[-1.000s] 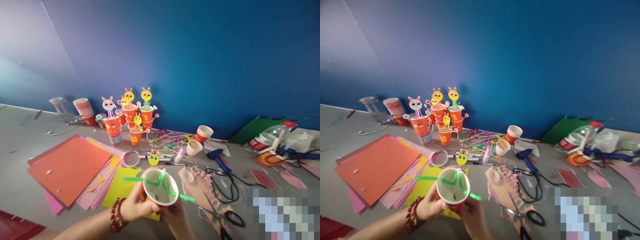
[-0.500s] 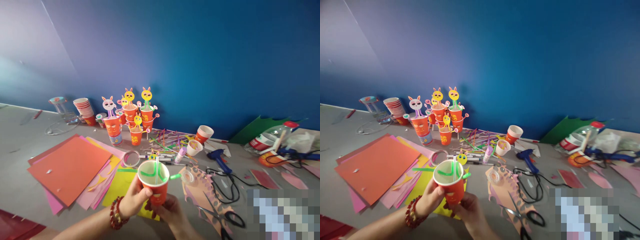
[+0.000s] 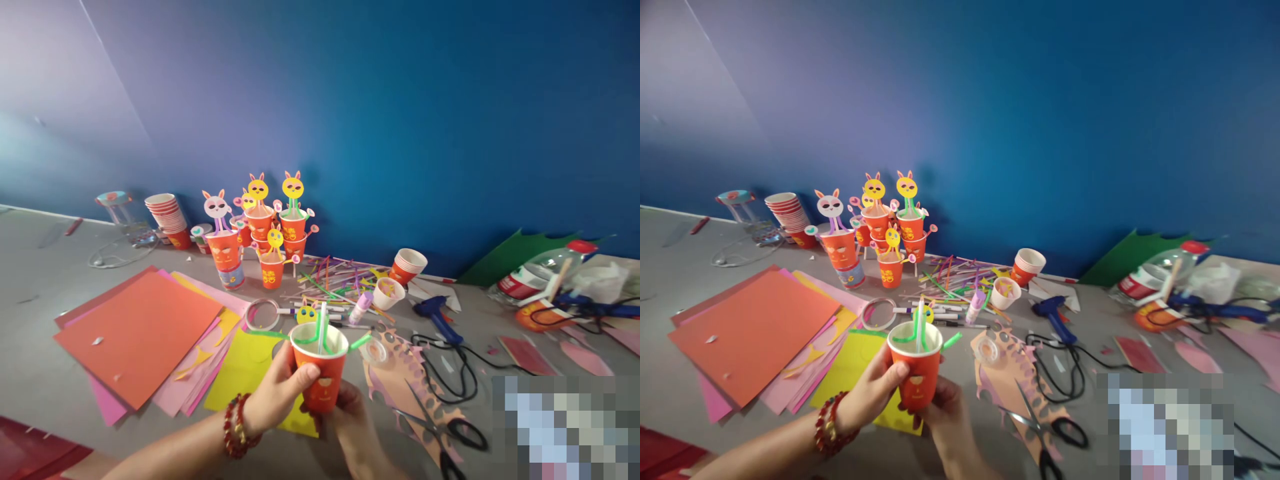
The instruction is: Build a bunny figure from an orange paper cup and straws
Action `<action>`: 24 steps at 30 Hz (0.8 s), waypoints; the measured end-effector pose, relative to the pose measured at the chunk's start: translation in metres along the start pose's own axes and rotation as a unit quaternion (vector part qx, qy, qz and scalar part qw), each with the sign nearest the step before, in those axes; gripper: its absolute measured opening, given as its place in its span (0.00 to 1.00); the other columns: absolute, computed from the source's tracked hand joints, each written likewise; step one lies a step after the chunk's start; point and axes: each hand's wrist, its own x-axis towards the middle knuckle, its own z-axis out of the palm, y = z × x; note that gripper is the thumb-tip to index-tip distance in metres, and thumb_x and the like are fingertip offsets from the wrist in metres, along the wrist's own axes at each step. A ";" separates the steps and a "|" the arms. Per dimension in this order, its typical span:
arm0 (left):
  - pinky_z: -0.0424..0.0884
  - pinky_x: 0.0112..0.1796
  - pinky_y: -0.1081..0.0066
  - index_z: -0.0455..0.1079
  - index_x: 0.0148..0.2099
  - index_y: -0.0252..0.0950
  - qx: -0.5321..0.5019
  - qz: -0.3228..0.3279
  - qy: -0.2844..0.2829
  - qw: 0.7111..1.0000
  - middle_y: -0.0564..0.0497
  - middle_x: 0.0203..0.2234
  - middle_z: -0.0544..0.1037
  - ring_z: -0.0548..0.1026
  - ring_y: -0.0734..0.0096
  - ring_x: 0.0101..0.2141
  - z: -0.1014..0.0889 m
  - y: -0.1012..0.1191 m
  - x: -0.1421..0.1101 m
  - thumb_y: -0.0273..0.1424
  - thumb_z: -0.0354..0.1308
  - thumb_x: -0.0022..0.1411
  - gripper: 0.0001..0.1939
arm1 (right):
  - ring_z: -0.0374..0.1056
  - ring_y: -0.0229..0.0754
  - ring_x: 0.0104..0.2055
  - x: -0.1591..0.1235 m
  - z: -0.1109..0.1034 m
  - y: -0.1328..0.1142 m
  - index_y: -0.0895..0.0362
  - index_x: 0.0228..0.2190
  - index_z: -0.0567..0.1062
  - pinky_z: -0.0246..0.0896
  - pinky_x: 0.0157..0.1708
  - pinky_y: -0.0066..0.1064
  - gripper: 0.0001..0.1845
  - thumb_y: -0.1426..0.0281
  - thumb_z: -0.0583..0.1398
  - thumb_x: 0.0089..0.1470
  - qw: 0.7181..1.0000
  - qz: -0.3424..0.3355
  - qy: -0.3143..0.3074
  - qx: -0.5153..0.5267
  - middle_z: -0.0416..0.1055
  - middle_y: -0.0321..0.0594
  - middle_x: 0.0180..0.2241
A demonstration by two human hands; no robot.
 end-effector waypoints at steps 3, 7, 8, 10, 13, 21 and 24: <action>0.77 0.38 0.63 0.73 0.49 0.34 0.026 0.001 0.007 1.000 0.43 0.38 0.79 0.77 0.59 0.36 -0.002 0.000 0.001 0.50 0.65 0.58 0.26 | 0.63 0.33 0.18 0.001 0.000 0.001 0.59 0.22 0.81 0.58 0.19 0.24 0.23 0.52 0.75 0.37 1.000 0.019 0.006 0.019 0.76 0.40 0.19; 0.77 0.38 0.62 0.72 0.50 0.34 0.032 0.007 0.022 0.999 0.42 0.39 0.78 0.77 0.57 0.37 -0.004 -0.002 0.000 0.51 0.65 0.57 0.29 | 0.66 0.36 0.20 0.000 0.000 -0.004 0.59 0.24 0.82 0.60 0.20 0.25 0.24 0.52 0.76 0.35 0.999 0.026 -0.027 0.038 0.77 0.41 0.20; 0.77 0.38 0.62 0.72 0.50 0.34 0.029 0.009 0.023 0.999 0.41 0.39 0.78 0.77 0.57 0.38 -0.004 -0.003 -0.001 0.52 0.65 0.58 0.29 | 0.67 0.37 0.21 0.000 0.000 -0.005 0.59 0.25 0.82 0.60 0.20 0.25 0.24 0.52 0.76 0.35 0.998 0.029 -0.037 0.046 0.77 0.42 0.21; 0.76 0.40 0.61 0.72 0.50 0.34 0.031 0.021 0.025 0.999 0.41 0.41 0.78 0.77 0.56 0.39 -0.006 -0.004 -0.003 0.51 0.66 0.57 0.28 | 0.67 0.37 0.22 0.000 0.000 -0.006 0.60 0.26 0.83 0.61 0.21 0.25 0.24 0.52 0.76 0.36 0.996 0.038 -0.051 0.056 0.78 0.43 0.22; 0.75 0.44 0.60 0.72 0.51 0.34 0.049 0.032 0.017 0.998 0.41 0.43 0.79 0.76 0.54 0.42 -0.008 -0.005 -0.006 0.50 0.68 0.54 0.30 | 0.65 0.34 0.19 0.002 -0.002 -0.001 0.60 0.23 0.82 0.60 0.19 0.24 0.24 0.52 0.76 0.35 0.998 0.025 -0.046 0.045 0.77 0.42 0.20; 0.73 0.49 0.56 0.67 0.61 0.34 0.054 0.036 -0.003 0.998 0.40 0.46 0.77 0.75 0.49 0.47 -0.007 0.000 -0.007 0.52 0.67 0.55 0.39 | 0.61 0.33 0.17 0.009 -0.006 0.007 0.58 0.22 0.81 0.59 0.16 0.24 0.24 0.50 0.76 0.33 0.998 -0.035 -0.054 0.023 0.74 0.38 0.19; 0.67 0.56 0.54 0.60 0.67 0.36 0.039 0.061 -0.036 0.997 0.39 0.50 0.75 0.72 0.48 0.51 -0.002 0.013 -0.002 0.51 0.68 0.54 0.44 | 0.62 0.33 0.18 0.006 -0.006 0.007 0.58 0.23 0.82 0.60 0.17 0.24 0.23 0.51 0.76 0.36 0.999 -0.020 -0.042 0.021 0.73 0.37 0.18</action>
